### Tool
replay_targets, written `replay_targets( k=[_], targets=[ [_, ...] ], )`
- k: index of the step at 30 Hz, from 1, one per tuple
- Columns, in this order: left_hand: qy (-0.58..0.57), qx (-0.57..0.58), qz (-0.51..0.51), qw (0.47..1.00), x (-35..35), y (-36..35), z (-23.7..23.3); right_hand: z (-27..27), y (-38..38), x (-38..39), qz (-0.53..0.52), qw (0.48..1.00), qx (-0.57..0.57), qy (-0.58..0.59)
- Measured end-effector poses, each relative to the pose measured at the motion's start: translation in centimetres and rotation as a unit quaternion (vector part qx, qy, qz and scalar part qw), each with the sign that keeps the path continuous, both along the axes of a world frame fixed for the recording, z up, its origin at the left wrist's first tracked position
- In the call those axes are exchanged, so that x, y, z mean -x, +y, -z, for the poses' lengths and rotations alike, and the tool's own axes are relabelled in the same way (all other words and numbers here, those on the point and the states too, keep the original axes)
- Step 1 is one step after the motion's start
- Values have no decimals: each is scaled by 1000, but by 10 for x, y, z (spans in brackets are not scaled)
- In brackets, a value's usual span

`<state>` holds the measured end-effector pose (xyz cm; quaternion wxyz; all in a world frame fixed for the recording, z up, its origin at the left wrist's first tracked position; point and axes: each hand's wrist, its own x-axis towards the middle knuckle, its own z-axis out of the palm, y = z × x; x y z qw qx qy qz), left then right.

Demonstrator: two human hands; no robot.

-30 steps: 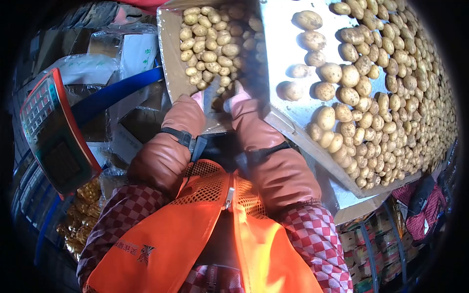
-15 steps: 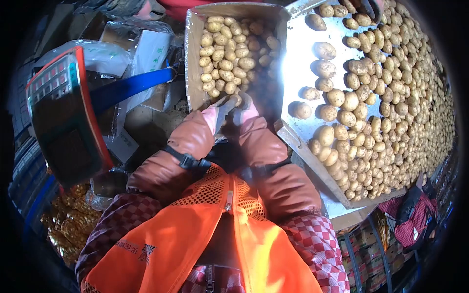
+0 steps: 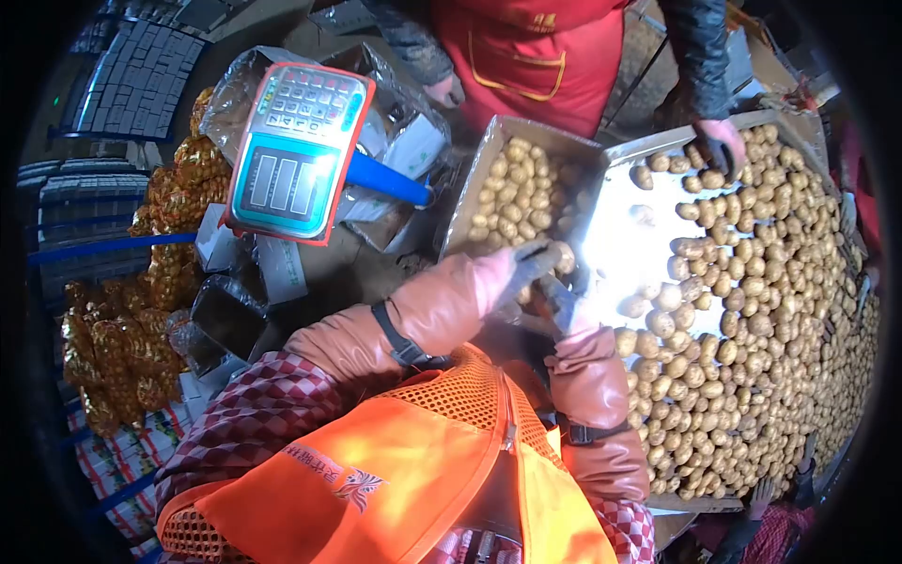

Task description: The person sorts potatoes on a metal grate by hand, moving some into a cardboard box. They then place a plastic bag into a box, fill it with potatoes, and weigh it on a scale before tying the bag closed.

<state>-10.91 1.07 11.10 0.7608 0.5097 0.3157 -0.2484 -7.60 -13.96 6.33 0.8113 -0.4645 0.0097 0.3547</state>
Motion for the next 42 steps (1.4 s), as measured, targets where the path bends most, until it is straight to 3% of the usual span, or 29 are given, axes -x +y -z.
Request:
replay_targets(
  k=[1,2,4,5,11,14,15,16,17,18,20,22,24,27,31,33,35,36,38,42],
  targets=[
    [23,41,-28,998,-2,-12,-6,5,-16,-1,5,1000,7,3],
    [-54,-39,24,998,-3,-17,-7,-6,-24,-3,11,1000,15,5],
    [-94,-100,69,988,-4,-34,-11,-47,-41,2,32,996,39,75],
    [-68,-81,63,992,-5,-43,-14,-28,-52,-1,24,998,51,-6],
    [41,1,10,999,-9,-76,-36,-60,-78,1,-11,1000,-23,-15],
    [4,22,17,1000,-8,-83,-33,-58,-95,6,-38,941,163,-293],
    [-16,28,21,999,-8,-86,-31,-55,-102,-1,-9,985,107,-134],
    [-43,34,26,998,-12,-89,-31,-58,-106,-8,53,997,48,30],
    [-76,36,34,996,-16,-94,-33,-62,-116,-20,74,994,45,-64],
    [-114,47,43,991,-28,-97,-34,-68,-135,-30,122,989,51,-71],
    [-183,90,35,978,-52,-92,-34,-84,-190,-43,286,958,37,-7],
    [-234,130,-6,964,-75,-68,-31,-90,-249,-46,445,895,25,27],
    [-249,93,-66,962,-76,-27,-14,-27,-355,-45,444,889,79,-81],
    [-133,-55,-66,987,-42,40,38,-60,-306,-10,479,849,176,-134],
    [32,-232,120,965,15,70,122,-46,-239,22,324,904,266,-85],
    [52,-287,220,931,23,61,150,-54,-185,34,298,885,351,-75],
    [61,-332,304,891,20,45,176,-19,-178,49,287,894,327,-103],
    [65,-346,328,877,17,41,186,-11,-180,55,285,893,333,-101],
    [70,-361,357,858,14,33,203,-8,-177,64,182,840,491,-141],
    [75,-378,380,841,12,23,221,15,-196,68,150,828,512,-171]
  ],
)
